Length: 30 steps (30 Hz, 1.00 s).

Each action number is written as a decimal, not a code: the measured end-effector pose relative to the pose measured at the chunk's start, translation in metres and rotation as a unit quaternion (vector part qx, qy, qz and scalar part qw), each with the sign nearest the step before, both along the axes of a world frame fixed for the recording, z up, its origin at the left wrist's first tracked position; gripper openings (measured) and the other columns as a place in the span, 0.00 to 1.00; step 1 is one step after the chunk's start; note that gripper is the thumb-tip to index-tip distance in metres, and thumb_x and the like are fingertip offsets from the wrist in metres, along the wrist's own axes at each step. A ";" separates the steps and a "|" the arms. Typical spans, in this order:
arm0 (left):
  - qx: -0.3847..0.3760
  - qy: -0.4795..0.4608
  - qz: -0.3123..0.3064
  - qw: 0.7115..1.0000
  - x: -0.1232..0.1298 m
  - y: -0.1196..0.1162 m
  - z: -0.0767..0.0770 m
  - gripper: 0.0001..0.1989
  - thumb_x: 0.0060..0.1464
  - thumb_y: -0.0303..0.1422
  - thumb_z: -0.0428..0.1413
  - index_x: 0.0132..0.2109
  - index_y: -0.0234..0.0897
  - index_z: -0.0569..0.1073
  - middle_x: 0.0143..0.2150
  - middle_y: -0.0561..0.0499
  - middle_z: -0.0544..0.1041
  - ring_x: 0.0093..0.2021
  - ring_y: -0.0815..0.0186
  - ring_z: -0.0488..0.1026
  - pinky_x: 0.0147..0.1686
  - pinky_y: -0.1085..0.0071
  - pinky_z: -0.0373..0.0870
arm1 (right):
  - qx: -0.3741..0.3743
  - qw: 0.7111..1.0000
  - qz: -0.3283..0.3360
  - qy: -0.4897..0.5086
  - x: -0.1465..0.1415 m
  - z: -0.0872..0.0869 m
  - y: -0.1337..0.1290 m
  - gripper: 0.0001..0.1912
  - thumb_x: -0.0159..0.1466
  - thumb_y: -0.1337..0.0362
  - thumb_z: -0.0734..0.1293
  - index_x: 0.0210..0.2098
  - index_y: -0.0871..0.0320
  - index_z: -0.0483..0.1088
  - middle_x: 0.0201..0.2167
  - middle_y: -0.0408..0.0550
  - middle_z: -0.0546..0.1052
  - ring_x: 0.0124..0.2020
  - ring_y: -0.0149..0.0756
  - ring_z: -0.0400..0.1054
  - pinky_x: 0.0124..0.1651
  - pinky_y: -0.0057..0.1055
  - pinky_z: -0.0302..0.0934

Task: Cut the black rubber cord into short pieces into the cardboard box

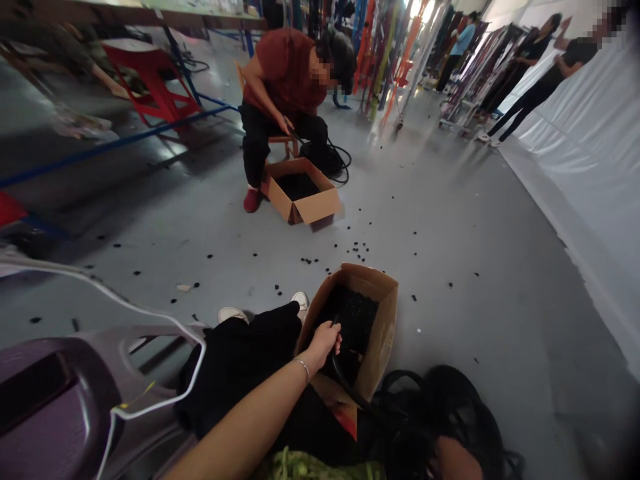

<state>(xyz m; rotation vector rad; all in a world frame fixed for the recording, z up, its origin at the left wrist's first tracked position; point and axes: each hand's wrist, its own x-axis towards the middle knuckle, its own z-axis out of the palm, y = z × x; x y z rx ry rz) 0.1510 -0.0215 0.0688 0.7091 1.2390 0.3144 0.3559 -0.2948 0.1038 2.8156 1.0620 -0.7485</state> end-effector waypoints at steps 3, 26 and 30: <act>-0.013 -0.001 0.034 0.999 -0.004 0.006 -0.004 0.10 0.57 0.35 0.54 0.30 0.37 0.62 0.18 0.58 0.64 0.15 0.74 0.59 0.17 0.77 0.57 | -0.053 0.996 0.068 0.023 0.019 0.002 0.017 0.07 0.45 0.66 0.74 0.17 0.48 0.72 0.24 0.49 0.76 0.36 0.54 0.76 0.29 0.37 0.64; -0.020 -0.008 0.167 0.986 -0.016 0.022 0.020 0.09 0.61 0.30 0.46 0.31 0.36 0.64 0.17 0.58 0.63 0.12 0.76 0.55 0.14 0.77 0.53 | 0.106 0.991 0.033 0.071 0.012 0.033 0.075 0.14 0.57 0.50 0.65 0.25 0.53 0.73 0.23 0.48 0.76 0.29 0.42 0.72 0.31 0.31 0.57; -0.022 -0.020 0.156 0.987 -0.014 0.013 0.024 0.11 0.63 0.33 0.44 0.32 0.35 0.64 0.17 0.58 0.63 0.12 0.76 0.55 0.14 0.76 0.52 | 0.267 0.873 -0.168 0.372 -0.049 -0.030 0.116 0.22 0.53 0.45 0.68 0.19 0.58 0.68 0.12 0.42 0.66 0.15 0.30 0.59 0.22 0.27 0.53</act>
